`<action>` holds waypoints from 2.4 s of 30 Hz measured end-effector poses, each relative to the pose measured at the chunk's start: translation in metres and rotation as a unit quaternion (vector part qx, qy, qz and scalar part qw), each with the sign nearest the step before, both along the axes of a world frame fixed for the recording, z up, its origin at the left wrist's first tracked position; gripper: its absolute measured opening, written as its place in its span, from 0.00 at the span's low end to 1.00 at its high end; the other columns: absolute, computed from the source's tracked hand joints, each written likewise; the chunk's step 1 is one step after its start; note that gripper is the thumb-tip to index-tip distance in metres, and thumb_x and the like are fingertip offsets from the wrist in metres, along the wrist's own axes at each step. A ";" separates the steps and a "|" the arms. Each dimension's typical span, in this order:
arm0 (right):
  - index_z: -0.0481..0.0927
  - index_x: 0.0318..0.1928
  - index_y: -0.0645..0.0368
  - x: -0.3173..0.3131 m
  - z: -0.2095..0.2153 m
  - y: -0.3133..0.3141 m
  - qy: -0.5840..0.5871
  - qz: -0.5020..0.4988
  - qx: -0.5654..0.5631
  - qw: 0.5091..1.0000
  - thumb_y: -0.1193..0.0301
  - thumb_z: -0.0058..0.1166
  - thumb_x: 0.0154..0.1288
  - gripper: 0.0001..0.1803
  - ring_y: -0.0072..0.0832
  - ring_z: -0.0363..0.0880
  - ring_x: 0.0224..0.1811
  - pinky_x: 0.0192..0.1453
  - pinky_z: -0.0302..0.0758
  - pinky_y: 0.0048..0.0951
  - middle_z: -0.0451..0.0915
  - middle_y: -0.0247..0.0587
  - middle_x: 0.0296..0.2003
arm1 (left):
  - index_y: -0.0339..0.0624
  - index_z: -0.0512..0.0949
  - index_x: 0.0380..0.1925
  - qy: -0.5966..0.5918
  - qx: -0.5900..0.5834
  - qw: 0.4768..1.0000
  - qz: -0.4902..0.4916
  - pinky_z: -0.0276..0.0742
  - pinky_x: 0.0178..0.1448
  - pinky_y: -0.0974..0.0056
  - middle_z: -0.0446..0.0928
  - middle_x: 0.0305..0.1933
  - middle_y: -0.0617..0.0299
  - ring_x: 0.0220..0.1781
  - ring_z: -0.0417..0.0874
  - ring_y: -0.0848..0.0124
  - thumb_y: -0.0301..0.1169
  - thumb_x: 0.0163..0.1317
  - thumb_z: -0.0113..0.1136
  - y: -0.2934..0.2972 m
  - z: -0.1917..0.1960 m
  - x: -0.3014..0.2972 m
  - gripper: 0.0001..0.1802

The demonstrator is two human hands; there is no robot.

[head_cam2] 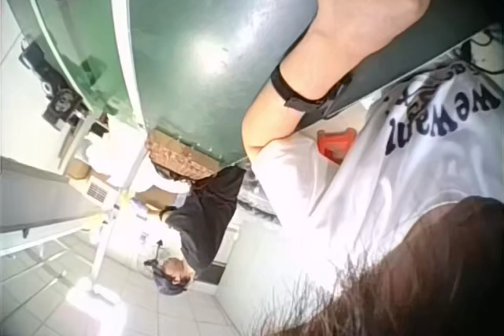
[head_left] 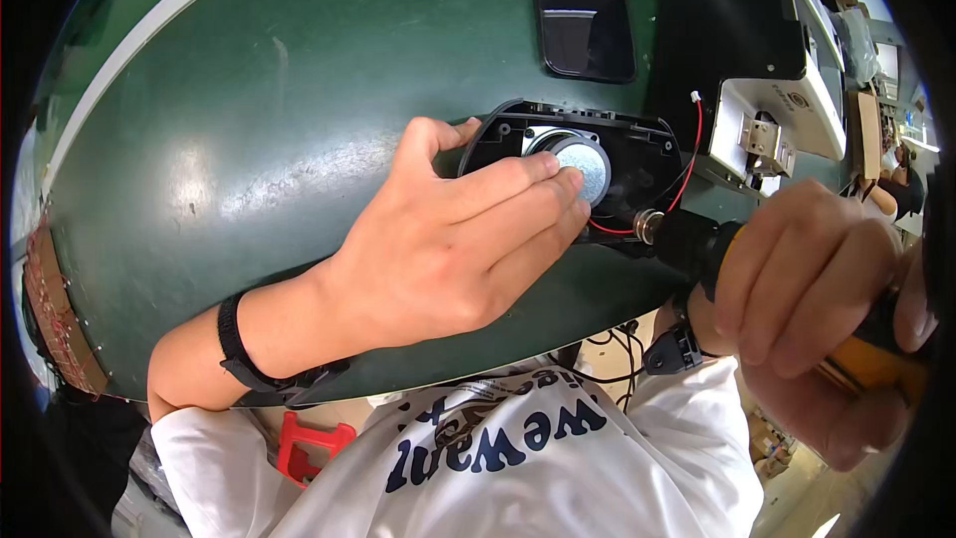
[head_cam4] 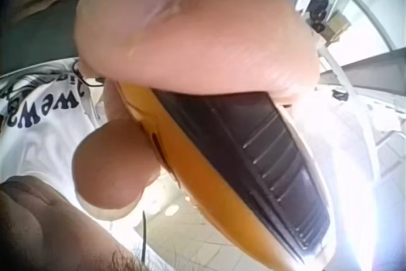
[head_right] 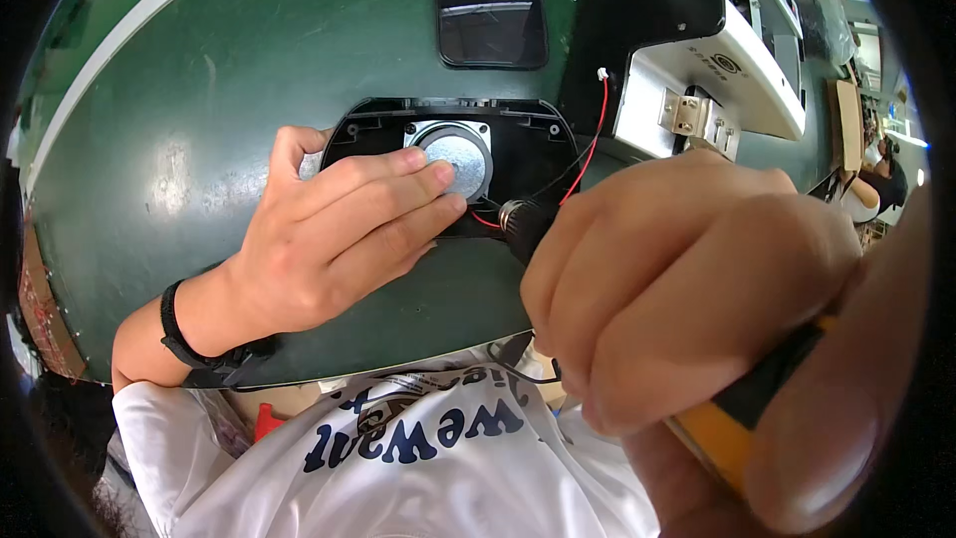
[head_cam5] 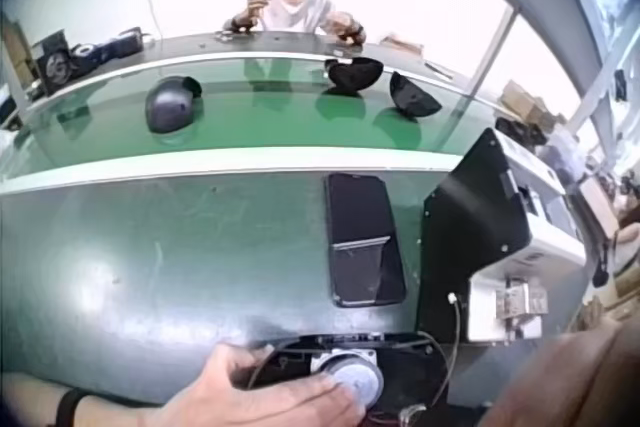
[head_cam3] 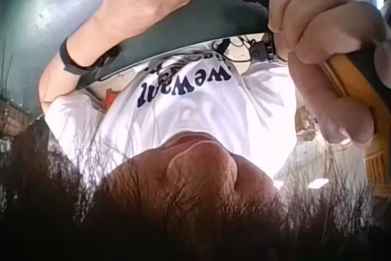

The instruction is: Assemble a small electronic device using an electric screwdriver.

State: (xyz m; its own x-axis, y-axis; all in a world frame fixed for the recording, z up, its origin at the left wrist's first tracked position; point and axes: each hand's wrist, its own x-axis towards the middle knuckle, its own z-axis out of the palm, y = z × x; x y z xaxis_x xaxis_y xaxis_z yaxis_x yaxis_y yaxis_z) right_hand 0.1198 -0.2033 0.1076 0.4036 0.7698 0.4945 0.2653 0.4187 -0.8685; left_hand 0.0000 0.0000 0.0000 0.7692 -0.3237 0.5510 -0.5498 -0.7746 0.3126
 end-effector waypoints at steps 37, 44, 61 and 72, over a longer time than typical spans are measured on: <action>0.64 0.44 0.58 -0.030 -0.011 0.033 0.041 -0.059 0.050 0.996 0.58 0.62 0.67 0.23 0.23 0.68 0.14 0.19 0.70 0.25 0.70 0.33 0.17 | 0.46 0.81 0.52 0.033 -0.018 0.998 -0.060 0.62 0.50 0.55 0.77 0.59 0.65 0.51 0.78 0.70 0.34 0.47 0.75 0.015 0.006 0.001 0.28; 0.54 0.67 0.62 -0.024 0.046 0.002 0.026 -0.068 0.234 0.969 0.59 0.51 0.73 0.33 0.25 0.68 0.23 0.27 0.72 0.28 0.69 0.39 0.29 | 0.47 0.80 0.51 -0.008 -0.075 0.995 -0.068 0.62 0.48 0.57 0.79 0.51 0.66 0.48 0.78 0.67 0.35 0.44 0.78 0.018 0.015 0.002 0.30; 0.72 0.58 0.57 0.005 0.115 0.026 0.045 0.122 0.367 0.921 0.60 0.42 0.75 0.20 0.26 0.68 0.18 0.21 0.71 0.34 0.71 0.36 0.24 | 0.34 0.78 0.46 -0.217 -0.111 0.940 0.238 0.75 0.58 0.53 0.73 0.50 0.49 0.52 0.77 0.50 0.27 0.46 0.77 0.097 0.022 0.008 0.26; 0.81 0.44 0.64 -0.049 0.132 0.036 -0.006 0.527 0.346 0.776 0.76 0.56 0.62 0.10 0.38 0.81 0.19 0.17 0.77 0.36 0.82 0.47 0.29 | 0.44 0.82 0.49 -0.204 -0.007 0.808 0.552 0.68 0.55 0.55 0.73 0.50 0.57 0.56 0.75 0.57 0.40 0.47 0.79 0.282 0.020 0.019 0.29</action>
